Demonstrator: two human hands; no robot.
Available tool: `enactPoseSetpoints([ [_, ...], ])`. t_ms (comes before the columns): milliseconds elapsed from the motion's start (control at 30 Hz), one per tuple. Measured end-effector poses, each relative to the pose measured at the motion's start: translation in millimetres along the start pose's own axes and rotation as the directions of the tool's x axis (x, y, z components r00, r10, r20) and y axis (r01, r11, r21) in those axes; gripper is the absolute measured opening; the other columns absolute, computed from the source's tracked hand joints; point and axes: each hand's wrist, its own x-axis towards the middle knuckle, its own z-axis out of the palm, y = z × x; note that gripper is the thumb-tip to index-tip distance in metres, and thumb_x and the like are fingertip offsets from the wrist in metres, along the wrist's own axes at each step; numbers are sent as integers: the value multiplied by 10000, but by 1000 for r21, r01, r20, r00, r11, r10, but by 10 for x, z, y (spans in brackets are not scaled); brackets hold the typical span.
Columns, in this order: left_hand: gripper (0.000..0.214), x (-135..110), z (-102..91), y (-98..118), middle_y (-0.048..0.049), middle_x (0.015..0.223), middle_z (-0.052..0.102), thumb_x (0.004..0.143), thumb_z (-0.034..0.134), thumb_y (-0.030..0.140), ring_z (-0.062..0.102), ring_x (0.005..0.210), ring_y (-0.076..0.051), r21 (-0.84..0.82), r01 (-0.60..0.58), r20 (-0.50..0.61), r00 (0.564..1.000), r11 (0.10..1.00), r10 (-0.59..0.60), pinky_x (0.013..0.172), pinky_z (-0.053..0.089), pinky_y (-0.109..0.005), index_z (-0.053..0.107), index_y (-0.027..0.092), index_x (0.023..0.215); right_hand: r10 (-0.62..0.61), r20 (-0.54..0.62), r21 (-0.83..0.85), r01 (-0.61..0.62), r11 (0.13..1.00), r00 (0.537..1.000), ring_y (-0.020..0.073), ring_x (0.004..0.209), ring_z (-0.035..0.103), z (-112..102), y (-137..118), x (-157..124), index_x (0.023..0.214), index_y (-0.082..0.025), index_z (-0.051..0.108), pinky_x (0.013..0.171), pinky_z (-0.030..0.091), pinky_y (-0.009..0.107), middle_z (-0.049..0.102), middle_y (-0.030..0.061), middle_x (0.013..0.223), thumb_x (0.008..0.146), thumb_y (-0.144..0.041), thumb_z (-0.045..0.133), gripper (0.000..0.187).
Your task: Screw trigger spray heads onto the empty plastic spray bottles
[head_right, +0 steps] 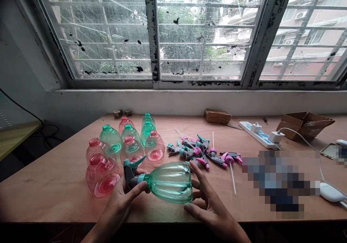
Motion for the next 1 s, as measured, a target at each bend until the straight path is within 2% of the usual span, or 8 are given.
enactPoseSetpoints([
  [133,346,1,1,-11,29,796,715,851,779,364,675,763,-171,24,-16,11,1000,1000,15,780,513,-295,570,198,1072,-29,-61,7,30,1000,998,376,1233,623,-25,23,46,1598,-446,160,919,574,503,451,124,1553,792,-501,814,1039],
  [233,338,3,1,-11,28,791,716,848,783,361,672,766,-171,33,-12,15,1000,999,11,774,510,-289,578,196,1062,-41,-57,7,42,999,998,387,1248,608,-21,19,43,1595,-446,180,899,583,496,402,119,1594,779,-486,830,1044],
  [433,331,5,-6,-13,26,810,717,853,775,362,670,793,-175,34,-6,-19,1000,999,6,799,510,-291,581,203,1069,-78,-58,-51,75,996,995,334,1258,579,8,-24,6,1561,-523,217,885,580,457,262,41,1684,885,-398,751,871],
  [567,355,-1,-13,-8,17,820,723,842,784,377,679,794,-185,63,-1,-5,1000,998,1,796,515,-301,593,200,1083,-64,-105,-37,61,997,992,325,1149,641,-1,-23,28,1565,-474,262,822,597,440,360,88,1625,842,-438,784,893],
  [733,343,1,-13,-1,12,834,723,847,780,378,684,810,-187,65,-3,14,1000,998,2,803,517,-301,587,199,1066,-7,-73,-5,7,1000,997,329,1044,694,-7,-20,44,1569,-413,297,757,610,427,474,133,1539,759,-497,836,977],
  [800,341,0,-12,-3,17,840,716,848,779,378,680,805,-183,54,-10,13,1000,999,10,803,517,-302,579,205,1064,-54,-71,-30,52,998,996,334,1076,680,-1,-32,36,1569,-420,297,730,608,401,430,122,1584,775,-488,823,956],
  [900,336,-2,-13,-7,23,848,707,856,769,376,676,797,-178,41,-17,8,1000,999,17,803,517,-303,568,213,1070,-127,-81,-81,120,989,989,331,1097,663,10,-53,15,1573,-457,267,652,599,350,280,76,1679,813,-459,794,925],
  [1000,335,1,-15,-8,17,817,711,858,765,373,677,793,-185,64,-4,13,1000,998,3,795,511,-306,572,201,1071,-126,-91,-118,115,986,988,322,1078,670,7,-48,5,1573,-473,256,619,592,332,242,55,1699,868,-437,743,858],
])
